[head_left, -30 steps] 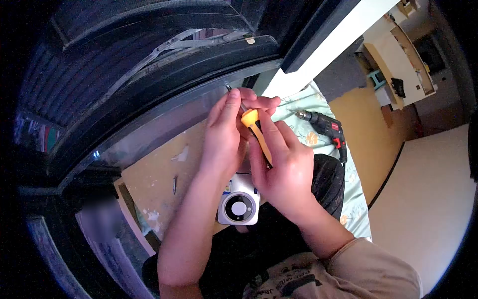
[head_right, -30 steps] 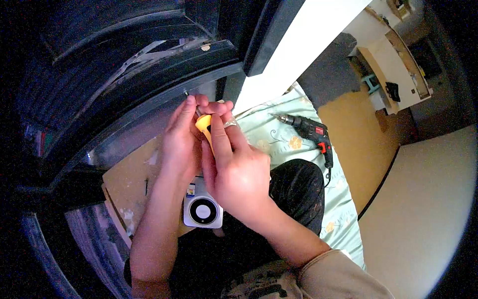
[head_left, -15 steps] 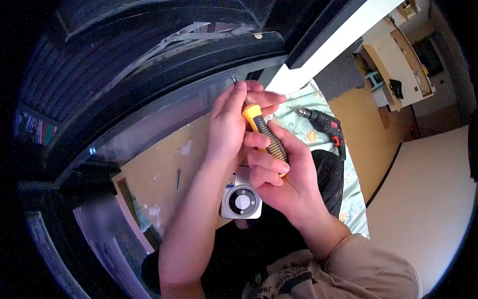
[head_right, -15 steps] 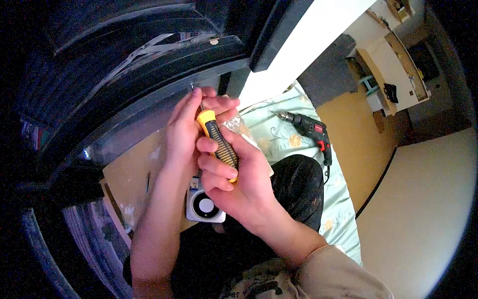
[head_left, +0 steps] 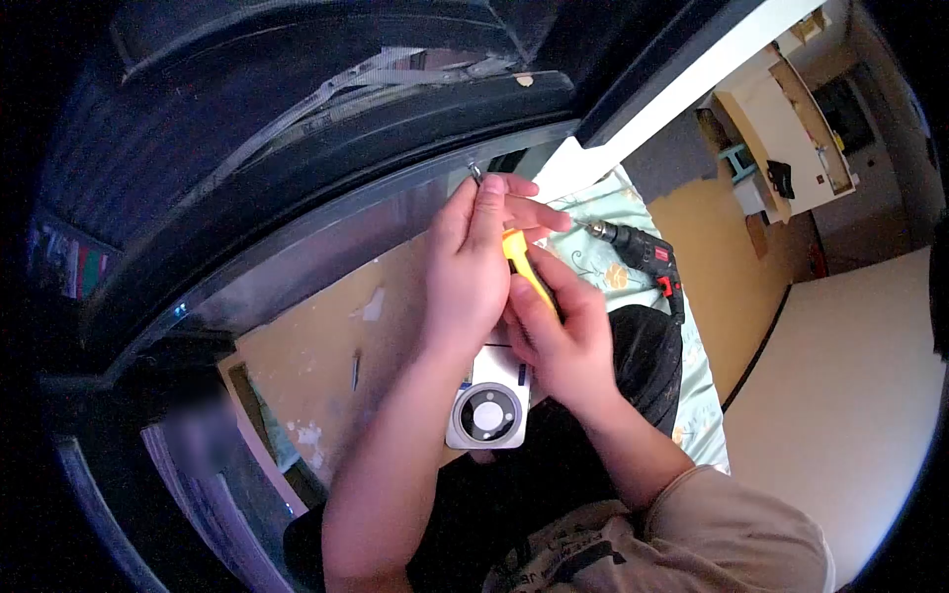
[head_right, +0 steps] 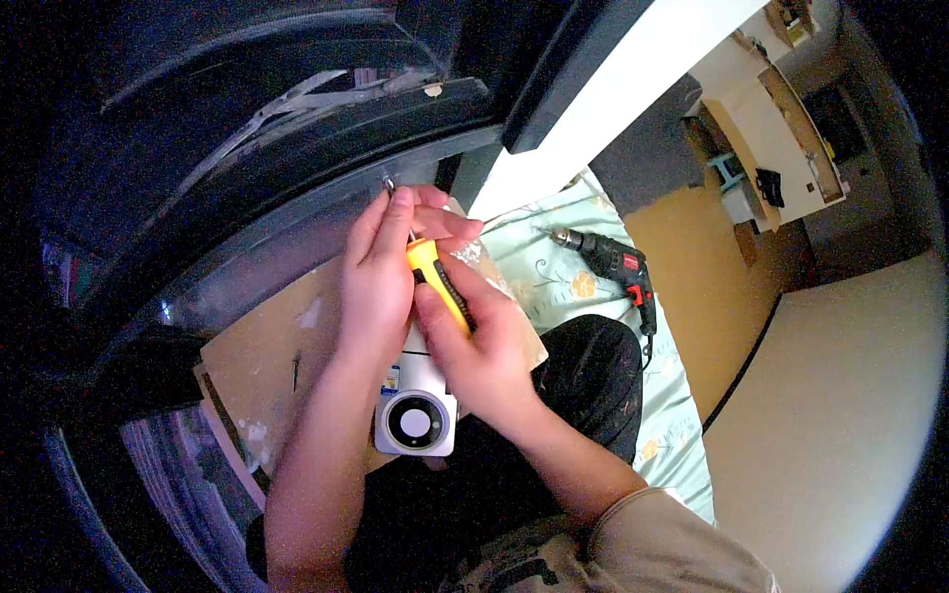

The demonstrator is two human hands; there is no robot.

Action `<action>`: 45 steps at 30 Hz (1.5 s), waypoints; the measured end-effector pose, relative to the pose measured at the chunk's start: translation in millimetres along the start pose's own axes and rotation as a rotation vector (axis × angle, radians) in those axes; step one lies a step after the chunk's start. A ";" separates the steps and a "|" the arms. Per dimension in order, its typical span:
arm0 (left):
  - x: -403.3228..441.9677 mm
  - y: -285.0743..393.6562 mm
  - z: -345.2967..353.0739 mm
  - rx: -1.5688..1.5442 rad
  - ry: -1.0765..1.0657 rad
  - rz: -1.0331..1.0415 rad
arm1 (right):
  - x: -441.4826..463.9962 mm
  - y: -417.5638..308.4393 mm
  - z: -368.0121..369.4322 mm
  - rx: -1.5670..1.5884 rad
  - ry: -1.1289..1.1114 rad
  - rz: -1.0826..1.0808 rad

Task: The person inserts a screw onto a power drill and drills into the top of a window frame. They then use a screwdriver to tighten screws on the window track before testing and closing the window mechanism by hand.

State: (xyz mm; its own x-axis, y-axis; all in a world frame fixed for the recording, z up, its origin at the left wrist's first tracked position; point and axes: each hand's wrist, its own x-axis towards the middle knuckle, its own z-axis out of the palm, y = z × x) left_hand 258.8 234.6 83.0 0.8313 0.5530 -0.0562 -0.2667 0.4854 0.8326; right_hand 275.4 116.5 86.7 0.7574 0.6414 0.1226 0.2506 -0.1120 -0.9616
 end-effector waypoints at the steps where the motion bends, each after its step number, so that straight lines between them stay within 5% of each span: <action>1: -0.3 1.7 1.1 -0.003 0.006 -0.006 | 0.4 -10.8 -3.8 0.384 -0.094 0.334; 3: -4.0 3.9 6.0 -0.086 -0.006 0.007 | 5.2 -18.1 -16.9 0.900 -0.170 0.537; 11: -5.2 0.8 3.2 -0.016 -0.024 -0.002 | 4.3 22.1 -17.0 1.614 -0.457 0.686; 12: -5.1 2.3 2.8 -0.014 -0.027 -0.005 | 3.8 2.1 -13.3 1.346 -0.251 0.674; 17: -2.3 6.9 3.9 -0.049 -0.046 -0.015 | 6.9 -22.3 -10.4 0.615 -0.144 0.430; 18: -1.5 6.4 3.7 -0.078 -0.057 -0.017 | 10.4 -14.7 -4.0 0.149 -0.049 0.015; 20: -1.0 1.2 0.4 -0.124 -0.083 -0.014 | 5.4 -16.3 -5.1 -0.518 0.043 -0.348; 25: 2.5 -0.7 -1.6 -0.157 -0.109 -0.009 | 3.0 -28.2 -6.1 -0.866 0.038 -0.238; 27: 2.4 -1.1 -3.3 -0.159 -0.126 -0.002 | 9.0 -18.1 -13.5 -0.460 0.005 -0.289; 29: 1.6 -0.4 -1.9 -0.129 -0.109 -0.007 | 14.7 -36.9 -26.8 0.407 -0.160 0.432; 31: 0.9 2.5 0.5 -0.098 -0.107 0.002 | 16.4 -24.8 -37.1 0.965 -0.270 0.569; 33: -0.1 3.9 1.5 -0.113 -0.072 -0.024 | 10.7 -18.5 -28.3 1.193 -0.265 0.636; 41: -2.7 5.7 -1.6 -0.182 -0.051 -0.063 | 2.4 -12.4 -13.6 1.675 -0.295 0.735; 45: -3.8 6.5 -0.3 -0.155 -0.032 -0.034 | 4.8 -3.7 -16.9 1.066 -0.313 0.457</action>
State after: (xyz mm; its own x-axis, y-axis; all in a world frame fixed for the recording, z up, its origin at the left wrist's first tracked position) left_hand 253.8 235.8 88.4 0.8556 0.5137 -0.0634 -0.3078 0.6034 0.7357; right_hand 288.3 107.2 94.9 0.4301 0.8791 -0.2055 -0.7401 0.2129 -0.6379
